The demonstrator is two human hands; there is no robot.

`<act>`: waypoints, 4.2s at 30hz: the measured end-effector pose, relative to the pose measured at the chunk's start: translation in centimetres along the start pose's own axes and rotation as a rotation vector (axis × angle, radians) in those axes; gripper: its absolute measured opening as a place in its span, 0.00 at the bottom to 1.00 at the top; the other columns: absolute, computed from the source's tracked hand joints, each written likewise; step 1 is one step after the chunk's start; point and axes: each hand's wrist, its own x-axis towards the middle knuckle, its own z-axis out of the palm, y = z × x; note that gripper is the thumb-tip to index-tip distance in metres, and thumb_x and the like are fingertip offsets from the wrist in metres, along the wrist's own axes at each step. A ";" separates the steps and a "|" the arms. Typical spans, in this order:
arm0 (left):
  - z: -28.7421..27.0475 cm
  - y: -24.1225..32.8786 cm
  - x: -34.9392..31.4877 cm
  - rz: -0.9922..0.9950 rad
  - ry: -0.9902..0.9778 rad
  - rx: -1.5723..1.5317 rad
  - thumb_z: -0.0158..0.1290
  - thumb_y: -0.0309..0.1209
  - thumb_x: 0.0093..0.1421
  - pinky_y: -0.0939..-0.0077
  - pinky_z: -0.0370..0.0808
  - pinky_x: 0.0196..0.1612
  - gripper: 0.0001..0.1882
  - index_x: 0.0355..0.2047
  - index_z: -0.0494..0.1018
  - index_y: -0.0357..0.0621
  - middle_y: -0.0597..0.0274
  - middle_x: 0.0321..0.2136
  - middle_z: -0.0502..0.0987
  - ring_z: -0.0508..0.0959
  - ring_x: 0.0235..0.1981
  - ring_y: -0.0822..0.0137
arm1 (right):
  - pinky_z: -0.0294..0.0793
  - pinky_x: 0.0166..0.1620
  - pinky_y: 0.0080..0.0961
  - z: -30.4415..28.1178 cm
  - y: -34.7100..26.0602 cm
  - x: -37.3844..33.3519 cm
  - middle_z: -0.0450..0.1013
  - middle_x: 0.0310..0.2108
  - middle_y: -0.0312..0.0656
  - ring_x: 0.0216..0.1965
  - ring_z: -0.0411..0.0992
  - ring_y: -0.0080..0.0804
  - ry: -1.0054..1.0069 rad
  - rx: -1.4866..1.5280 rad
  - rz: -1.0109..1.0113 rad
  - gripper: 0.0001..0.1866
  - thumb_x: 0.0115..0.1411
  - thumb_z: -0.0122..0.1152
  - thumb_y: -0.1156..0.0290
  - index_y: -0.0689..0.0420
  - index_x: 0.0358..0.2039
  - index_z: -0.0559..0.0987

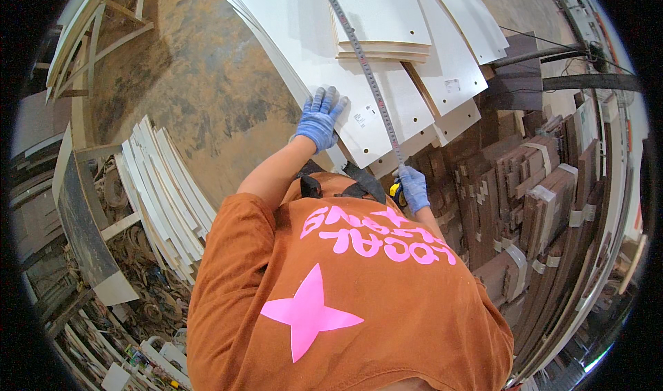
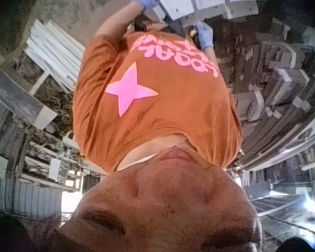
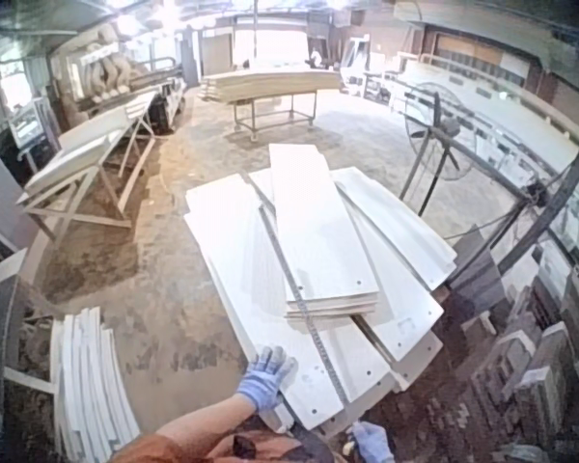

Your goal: The person measures several white rectangular wood panels with a tape measure in a workshop. They repeatedly extend the tape measure across the panels, adjust the position, and compare against a printed instruction sheet placed on the workbench.

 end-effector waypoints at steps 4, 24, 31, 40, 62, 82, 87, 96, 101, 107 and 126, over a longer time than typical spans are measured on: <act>-0.2 0.1 0.1 -0.003 -0.009 0.002 0.57 0.41 0.38 0.53 0.48 0.60 0.47 0.60 0.50 0.56 0.50 0.60 0.48 0.49 0.60 0.47 | 0.64 0.26 0.19 0.0 1.2 0.9 0.70 0.18 0.35 0.20 0.64 0.20 -0.049 -0.139 0.024 0.16 0.58 0.50 0.61 0.60 0.24 0.77; 0.6 0.2 0.1 0.001 0.016 0.029 0.58 0.42 0.37 0.50 0.47 0.59 0.47 0.60 0.50 0.55 0.49 0.60 0.47 0.48 0.60 0.45 | 0.67 0.30 0.23 0.7 2.7 1.1 0.72 0.21 0.40 0.23 0.68 0.26 -0.086 -0.177 0.133 0.16 0.55 0.48 0.62 0.61 0.23 0.77; 0.2 0.1 0.2 0.002 -0.030 -0.011 0.59 0.44 0.35 0.51 0.46 0.60 0.50 0.60 0.49 0.55 0.48 0.60 0.46 0.47 0.60 0.45 | 0.67 0.29 0.22 0.7 3.3 1.0 0.71 0.20 0.37 0.22 0.67 0.25 -0.071 -0.191 0.140 0.15 0.56 0.48 0.62 0.59 0.23 0.77; -0.1 0.2 0.2 -0.020 -0.088 -0.020 0.60 0.47 0.35 0.53 0.45 0.60 0.53 0.61 0.46 0.55 0.48 0.61 0.44 0.45 0.61 0.45 | 0.66 0.28 0.22 0.6 3.9 0.9 0.70 0.19 0.37 0.21 0.65 0.23 -0.073 -0.193 0.089 0.15 0.57 0.49 0.62 0.59 0.23 0.77; -0.3 -0.4 2.9 -0.075 -0.271 -0.215 0.50 0.63 0.43 0.57 0.40 0.63 0.53 0.62 0.41 0.52 0.46 0.62 0.38 0.34 0.62 0.42 | 0.67 0.29 0.25 0.8 3.4 0.8 0.72 0.19 0.42 0.22 0.68 0.28 -0.039 -0.333 0.027 0.18 0.56 0.49 0.56 0.58 0.25 0.79; 2.1 -0.8 3.2 -0.210 0.094 -0.753 0.63 0.46 0.40 0.68 0.50 0.62 0.60 0.61 0.34 0.37 0.43 0.58 0.49 0.48 0.61 0.49 | 0.69 0.33 0.28 3.0 0.6 2.3 0.73 0.23 0.46 0.26 0.71 0.37 -0.138 -0.355 -0.075 0.22 0.56 0.46 0.52 0.59 0.25 0.78; 2.5 -0.8 4.0 -0.249 0.159 -0.835 0.63 0.42 0.43 0.67 0.54 0.60 0.51 0.59 0.44 0.38 0.44 0.56 0.54 0.55 0.58 0.52 | 0.69 0.34 0.30 3.7 0.2 2.5 0.73 0.24 0.49 0.27 0.71 0.40 -0.158 -0.386 -0.153 0.23 0.57 0.44 0.52 0.60 0.26 0.78; 3.7 -2.1 4.4 -0.202 0.079 -0.764 0.50 0.41 0.55 0.64 0.51 0.59 0.15 0.38 0.73 0.46 0.60 0.43 0.71 0.59 0.54 0.52 | 0.69 0.33 0.27 4.7 -1.0 2.1 0.74 0.22 0.43 0.24 0.71 0.31 -0.157 -0.330 -0.075 0.24 0.57 0.46 0.51 0.60 0.26 0.79; 3.7 -1.8 4.0 -0.180 0.202 -0.641 0.50 0.42 0.54 0.64 0.50 0.59 0.15 0.35 0.74 0.45 0.57 0.40 0.71 0.61 0.53 0.53 | 0.69 0.34 0.27 4.9 -0.9 2.1 0.75 0.23 0.43 0.26 0.72 0.31 -0.173 -0.351 -0.052 0.25 0.57 0.45 0.50 0.60 0.26 0.79; 3.9 -2.1 4.2 -0.106 0.169 -0.582 0.49 0.43 0.54 0.65 0.48 0.60 0.15 0.34 0.75 0.46 0.56 0.41 0.71 0.60 0.53 0.54 | 0.69 0.37 0.29 4.0 -0.8 1.8 0.74 0.26 0.46 0.29 0.72 0.36 -0.226 -0.363 -0.035 0.27 0.55 0.46 0.45 0.60 0.29 0.78; 3.0 -2.0 4.9 -0.516 0.243 -0.982 0.52 0.39 0.53 0.71 0.67 0.45 0.17 0.41 0.73 0.45 0.59 0.35 0.77 0.73 0.39 0.64 | 0.64 0.28 0.20 -5.5 6.1 -4.4 0.70 0.19 0.34 0.22 0.64 0.21 -0.238 -0.088 0.254 0.19 0.52 0.57 0.54 0.60 0.23 0.78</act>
